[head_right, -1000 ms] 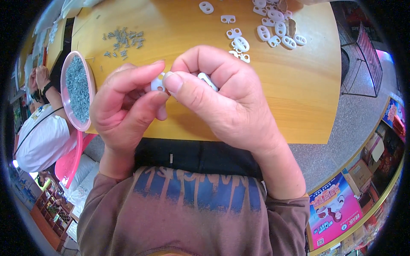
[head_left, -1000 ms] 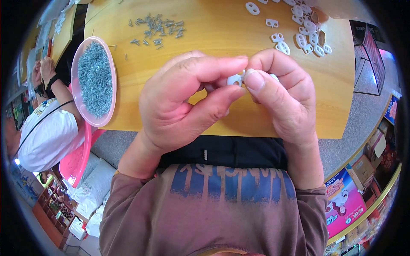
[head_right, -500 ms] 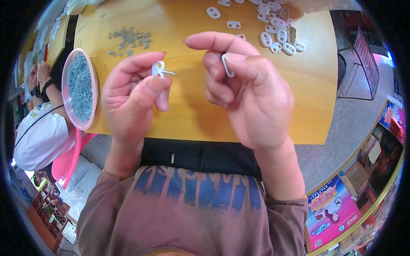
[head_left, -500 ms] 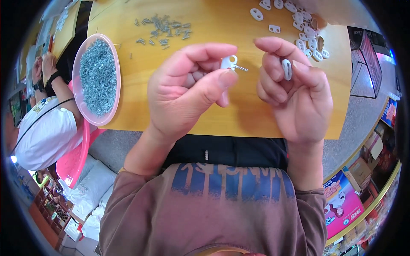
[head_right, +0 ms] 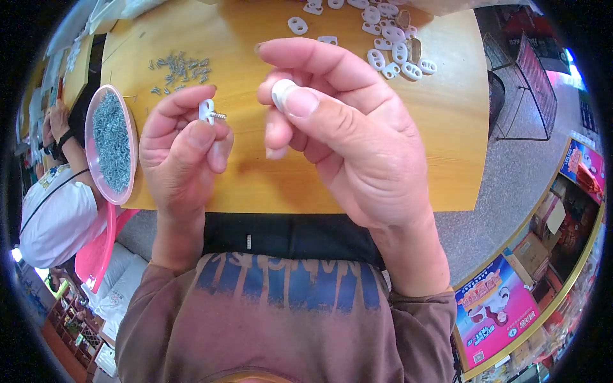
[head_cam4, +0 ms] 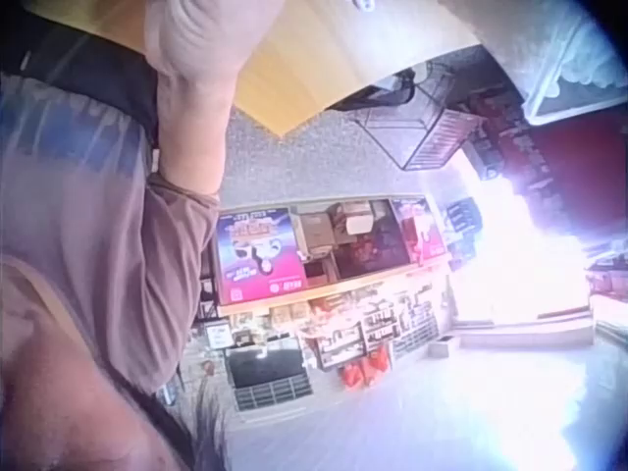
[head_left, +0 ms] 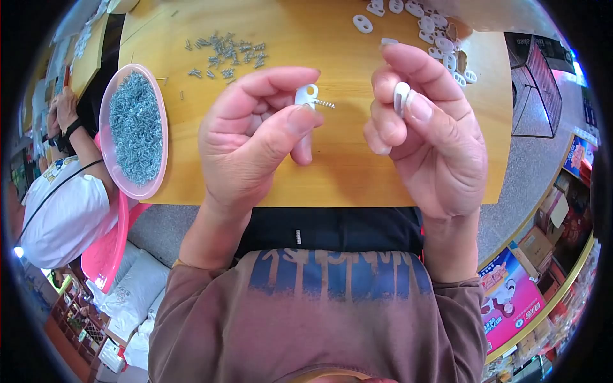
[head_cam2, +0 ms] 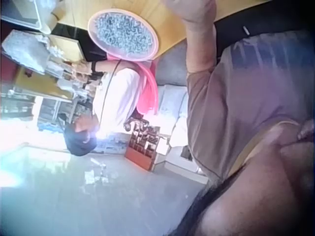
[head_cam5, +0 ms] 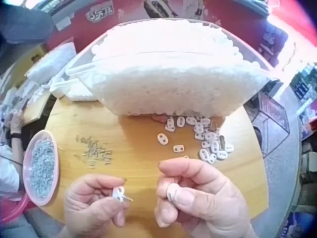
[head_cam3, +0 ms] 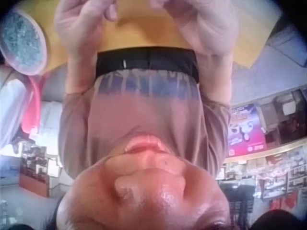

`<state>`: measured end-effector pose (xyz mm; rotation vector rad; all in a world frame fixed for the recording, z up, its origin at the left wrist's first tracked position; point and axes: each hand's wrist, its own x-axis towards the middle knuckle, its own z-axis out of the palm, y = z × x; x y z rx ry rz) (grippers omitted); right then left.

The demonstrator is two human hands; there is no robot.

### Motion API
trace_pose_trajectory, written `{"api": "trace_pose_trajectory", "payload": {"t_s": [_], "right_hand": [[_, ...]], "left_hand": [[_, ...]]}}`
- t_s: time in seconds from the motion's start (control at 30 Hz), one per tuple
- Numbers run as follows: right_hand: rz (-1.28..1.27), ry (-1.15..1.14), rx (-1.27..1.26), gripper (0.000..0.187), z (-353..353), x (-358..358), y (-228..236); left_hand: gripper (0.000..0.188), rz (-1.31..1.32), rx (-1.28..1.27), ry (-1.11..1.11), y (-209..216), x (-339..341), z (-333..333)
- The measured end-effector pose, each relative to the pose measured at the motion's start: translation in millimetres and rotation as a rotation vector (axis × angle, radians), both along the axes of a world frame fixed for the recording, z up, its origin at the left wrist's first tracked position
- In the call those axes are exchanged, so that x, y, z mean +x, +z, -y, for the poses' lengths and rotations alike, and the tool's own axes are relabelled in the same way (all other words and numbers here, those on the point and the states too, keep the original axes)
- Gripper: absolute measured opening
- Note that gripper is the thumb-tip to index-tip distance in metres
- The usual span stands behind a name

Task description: Assembling small white plastic components by inserting metal springs into them.

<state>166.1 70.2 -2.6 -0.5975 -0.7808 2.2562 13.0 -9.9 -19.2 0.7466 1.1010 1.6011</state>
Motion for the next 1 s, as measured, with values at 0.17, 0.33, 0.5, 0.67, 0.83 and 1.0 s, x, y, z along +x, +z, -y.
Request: {"api": "trace_pose_trajectory", "payload": {"t_s": [0.17, 0.33, 0.5, 0.67, 0.83, 1.0], "right_hand": [[-0.044, 0.04, -0.044, 0.038, -1.0, 3.9, -0.7], [0.006, 0.011, -0.027, 0.04, 2.2, 1.0, 4.3], [0.093, 0.02, 0.071, 0.041, 3.3, -1.1, 8.5], [0.185, -0.018, 0.228, 0.038, 7.3, -3.6, 0.3], [0.206, 0.0, 0.262, 0.037, 7.6, -6.4, -2.6], [0.202, 0.009, 0.288, 0.035, 10.6, -8.7, -4.8]], "left_hand": [[0.028, 0.005, 0.033, 0.005, -1.1, -1.2, 0.4], [0.028, -0.007, 0.058, 0.007, -2.1, -1.6, 0.1], [0.027, -0.022, 0.095, -0.014, 0.1, -2.7, 1.8], [0.028, 0.011, 0.065, -0.034, 4.2, 0.6, 1.9], [0.031, -0.045, 0.042, -0.014, 5.9, 4.2, 1.7], [0.029, -0.024, 0.041, -0.009, 4.1, 4.0, 2.2]]}}
